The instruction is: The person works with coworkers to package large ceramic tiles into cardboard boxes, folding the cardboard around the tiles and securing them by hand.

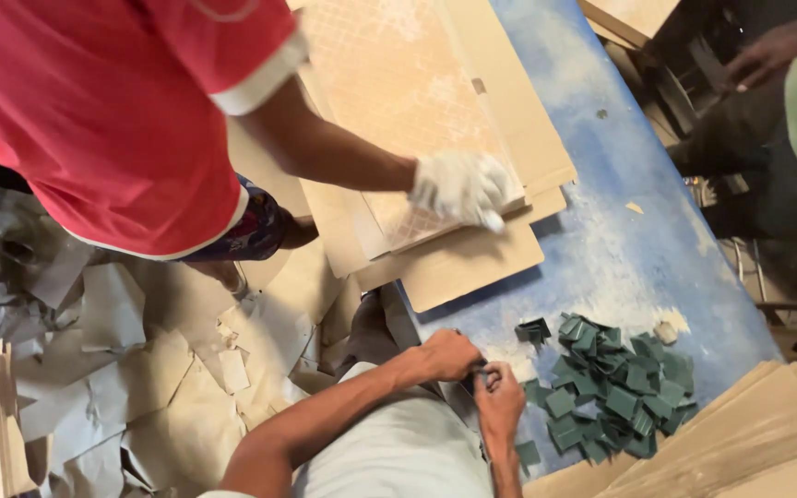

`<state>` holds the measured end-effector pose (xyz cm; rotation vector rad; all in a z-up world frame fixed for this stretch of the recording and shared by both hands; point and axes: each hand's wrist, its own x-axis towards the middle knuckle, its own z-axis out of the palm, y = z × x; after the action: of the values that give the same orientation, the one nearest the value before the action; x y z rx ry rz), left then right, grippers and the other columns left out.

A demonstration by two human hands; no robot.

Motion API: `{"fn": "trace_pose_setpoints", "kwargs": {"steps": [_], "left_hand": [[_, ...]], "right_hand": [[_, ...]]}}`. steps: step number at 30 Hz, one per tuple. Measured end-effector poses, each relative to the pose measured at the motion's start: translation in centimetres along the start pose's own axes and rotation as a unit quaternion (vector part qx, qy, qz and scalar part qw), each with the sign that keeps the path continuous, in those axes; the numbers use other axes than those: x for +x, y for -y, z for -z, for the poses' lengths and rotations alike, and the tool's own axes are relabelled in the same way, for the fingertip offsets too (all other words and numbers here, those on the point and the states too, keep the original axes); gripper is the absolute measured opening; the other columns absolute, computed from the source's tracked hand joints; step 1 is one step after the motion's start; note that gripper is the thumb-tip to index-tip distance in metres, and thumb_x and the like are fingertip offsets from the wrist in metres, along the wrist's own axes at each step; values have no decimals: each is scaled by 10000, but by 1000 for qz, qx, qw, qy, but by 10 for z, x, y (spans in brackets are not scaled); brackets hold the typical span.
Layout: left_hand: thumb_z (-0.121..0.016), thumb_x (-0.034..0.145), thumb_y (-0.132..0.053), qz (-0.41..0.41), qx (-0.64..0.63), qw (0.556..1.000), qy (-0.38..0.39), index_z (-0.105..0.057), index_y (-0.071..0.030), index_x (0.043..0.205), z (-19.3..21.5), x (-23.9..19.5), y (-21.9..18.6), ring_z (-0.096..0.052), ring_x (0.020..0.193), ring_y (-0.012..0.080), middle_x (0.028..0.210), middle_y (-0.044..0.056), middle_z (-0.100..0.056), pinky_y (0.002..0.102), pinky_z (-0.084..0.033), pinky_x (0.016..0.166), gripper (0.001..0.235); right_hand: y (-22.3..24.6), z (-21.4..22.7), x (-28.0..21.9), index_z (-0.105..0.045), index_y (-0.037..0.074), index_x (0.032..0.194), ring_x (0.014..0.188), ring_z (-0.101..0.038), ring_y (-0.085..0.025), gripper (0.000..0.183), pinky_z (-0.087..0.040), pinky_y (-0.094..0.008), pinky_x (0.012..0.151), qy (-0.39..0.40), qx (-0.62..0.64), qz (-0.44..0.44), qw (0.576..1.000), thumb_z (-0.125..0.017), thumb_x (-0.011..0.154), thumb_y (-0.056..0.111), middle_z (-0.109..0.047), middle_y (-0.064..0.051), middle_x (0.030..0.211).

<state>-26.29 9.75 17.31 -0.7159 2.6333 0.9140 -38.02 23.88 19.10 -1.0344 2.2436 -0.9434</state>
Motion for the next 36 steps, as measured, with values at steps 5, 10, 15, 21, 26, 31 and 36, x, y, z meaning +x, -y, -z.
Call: {"fn": "trace_pose_setpoints", "kwargs": {"steps": [5,10,15,21,26,31,36], "left_hand": [[-776,839,-566,-11,-148,988,31,-703,-96,1170,41,-47,13,-692,993,395,1013,189,-736,489,-546,833,579],[-738,834,-378,77,-159,983,57,-709,-139,1197,5,-43,46,-725,983,370,1022,169,-762,482,-572,825,436],[-747,747,-200,96,-127,987,-32,-754,-150,1148,6,-53,92,-701,997,378,1029,173,-746,502,-557,820,404],[-723,800,-231,90,-64,993,-44,-749,-145,1143,70,-86,152,-703,919,408,948,209,-740,502,-569,772,355],[-675,898,-253,-140,6,989,47,-766,-166,1187,120,-94,212,-731,939,376,978,198,-763,470,-589,821,315],[-660,892,-246,-233,-85,948,197,-693,-239,1330,178,-78,328,-717,968,367,1100,166,-751,479,-563,816,440],[-608,1015,-314,-241,-187,922,240,-678,-173,1308,276,-91,423,-684,1022,354,1196,158,-731,453,-536,860,333]], "right_hand": [[-2,-26,4,-702,71,929,570,-574,-198,197,-465,-343,579,50,0,5,999,-795,769,137,-589,-59,619],[17,-36,25,-738,102,1038,578,-567,-176,303,-468,-339,588,122,-34,27,992,-815,749,148,-589,-59,625],[-8,-51,57,-743,40,1118,574,-565,-154,316,-468,-309,502,178,109,-27,978,-785,834,170,-627,-68,702],[-53,-109,101,-667,-61,1197,552,-662,-195,354,-462,-279,422,154,289,-204,922,-705,922,159,-726,-149,815],[-57,-193,139,-606,6,1275,610,-725,-262,400,-468,-329,412,89,289,-310,901,-682,926,186,-743,-173,916],[-27,-276,140,-648,-65,1262,714,-753,-317,447,-542,-373,470,5,273,-335,902,-649,991,290,-761,-236,960],[-72,-346,111,-530,2,1382,833,-759,-359,584,-575,-431,524,-44,410,-365,835,-493,1005,447,-742,-238,1073]]}}
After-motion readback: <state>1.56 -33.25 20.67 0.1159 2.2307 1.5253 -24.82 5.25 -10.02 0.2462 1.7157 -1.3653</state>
